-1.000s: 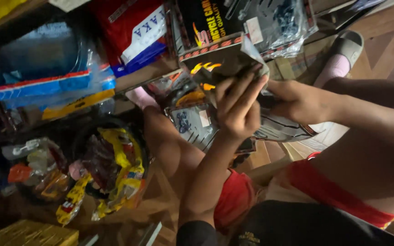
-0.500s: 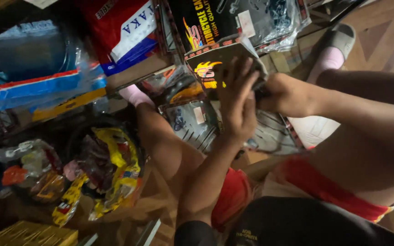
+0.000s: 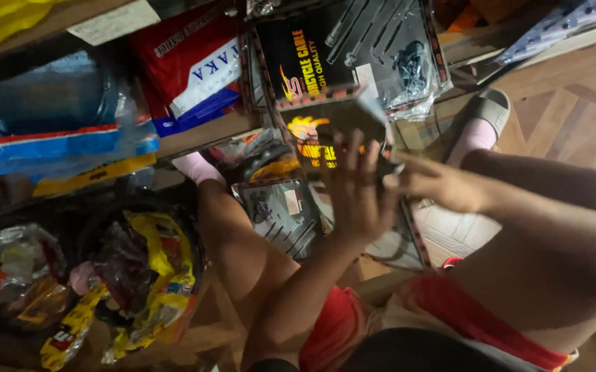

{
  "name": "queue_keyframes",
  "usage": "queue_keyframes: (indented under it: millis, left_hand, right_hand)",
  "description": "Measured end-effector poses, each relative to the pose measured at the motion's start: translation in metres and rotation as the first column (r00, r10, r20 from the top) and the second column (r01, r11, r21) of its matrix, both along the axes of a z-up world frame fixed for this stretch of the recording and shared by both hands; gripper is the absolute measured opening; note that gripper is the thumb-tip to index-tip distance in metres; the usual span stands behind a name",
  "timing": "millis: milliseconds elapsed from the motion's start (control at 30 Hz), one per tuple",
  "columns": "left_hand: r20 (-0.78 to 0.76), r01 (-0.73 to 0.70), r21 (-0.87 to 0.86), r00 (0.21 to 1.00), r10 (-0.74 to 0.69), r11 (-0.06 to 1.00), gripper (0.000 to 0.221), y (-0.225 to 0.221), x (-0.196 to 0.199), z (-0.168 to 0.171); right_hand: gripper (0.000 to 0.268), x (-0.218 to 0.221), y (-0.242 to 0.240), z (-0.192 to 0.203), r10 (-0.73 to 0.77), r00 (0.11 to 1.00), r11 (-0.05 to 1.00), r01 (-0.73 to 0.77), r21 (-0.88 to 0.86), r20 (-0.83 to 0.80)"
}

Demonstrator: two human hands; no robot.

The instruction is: Inspecting and organizing packaged motorcycle cables in a storage area.

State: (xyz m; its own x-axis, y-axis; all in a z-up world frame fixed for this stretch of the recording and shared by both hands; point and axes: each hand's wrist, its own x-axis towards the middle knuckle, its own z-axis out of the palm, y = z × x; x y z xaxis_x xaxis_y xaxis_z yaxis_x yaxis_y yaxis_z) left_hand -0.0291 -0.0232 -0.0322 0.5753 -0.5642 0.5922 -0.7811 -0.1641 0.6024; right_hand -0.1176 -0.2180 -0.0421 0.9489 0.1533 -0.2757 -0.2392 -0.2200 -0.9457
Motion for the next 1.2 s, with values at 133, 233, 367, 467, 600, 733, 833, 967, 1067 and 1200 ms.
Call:
queue_keyframes:
  millis: [133, 233, 367, 467, 600, 733, 833, 967, 1067, 1200]
  left_hand:
    - [-0.059, 0.024, -0.03, 0.998, -0.025, 0.999, 0.052, 0.007, 0.005, -0.003]
    - [-0.098, 0.14, -0.025, 0.985, -0.142, 0.99, 0.05, 0.007, -0.005, -0.014]
    - [0.056, 0.268, 0.13, 0.959, -0.277, 0.955, 0.043, 0.01, -0.014, -0.029]
    - [0.168, 0.365, 0.18, 0.904, -0.394, 0.914, 0.04, 0.01, -0.014, -0.038]
    - [0.235, 0.417, 0.104, 0.872, -0.429, 0.903, 0.037, 0.005, -0.01, -0.071]
    - [0.138, 0.327, 0.039, 0.934, -0.329, 0.944, 0.042, -0.002, 0.005, -0.076]
    - [0.02, 0.21, -0.046, 0.978, -0.21, 0.977, 0.055, -0.011, 0.012, -0.075]
    - [-0.269, 0.077, -0.178, 0.955, -0.124, 0.981, 0.063, -0.023, 0.015, -0.113]
    - [-0.485, 0.009, -0.23, 0.866, -0.123, 0.973, 0.066, -0.023, 0.017, -0.142]
    - [-0.75, -0.133, -0.126, 0.661, -0.007, 0.983, 0.069, -0.014, 0.028, -0.211]
  right_hand:
    - [0.082, 0.014, 0.026, 0.01, -0.22, 0.892, 0.975, 0.21, -0.068, -0.394]
    - [0.076, 0.017, 0.018, -0.009, -0.307, 0.855, 0.911, 0.391, 0.129, -0.419]
    - [0.057, 0.037, 0.006, 0.035, -0.537, 0.687, 0.647, 0.708, 0.284, -0.489]
    - [0.042, 0.044, -0.003, 0.076, -0.688, 0.568, 0.524, 0.819, 0.232, -0.452]
    - [0.035, 0.034, -0.01, 0.12, -0.831, 0.461, 0.415, 0.886, 0.206, -0.312]
    - [0.036, 0.03, -0.001, 0.144, -0.818, 0.489, 0.359, 0.845, 0.396, -0.303]
    - [0.038, 0.022, -0.016, 0.12, -0.837, 0.499, 0.378, 0.823, 0.424, -0.223]
    - [0.037, 0.02, -0.004, 0.142, -0.822, 0.518, 0.317, 0.762, 0.565, -0.237]
    - [0.032, 0.011, -0.001, 0.133, -0.809, 0.531, 0.391, 0.808, 0.441, -0.254]
    - [0.025, -0.015, -0.029, 0.047, 0.005, 0.834, 0.865, 0.274, -0.421, 0.552]
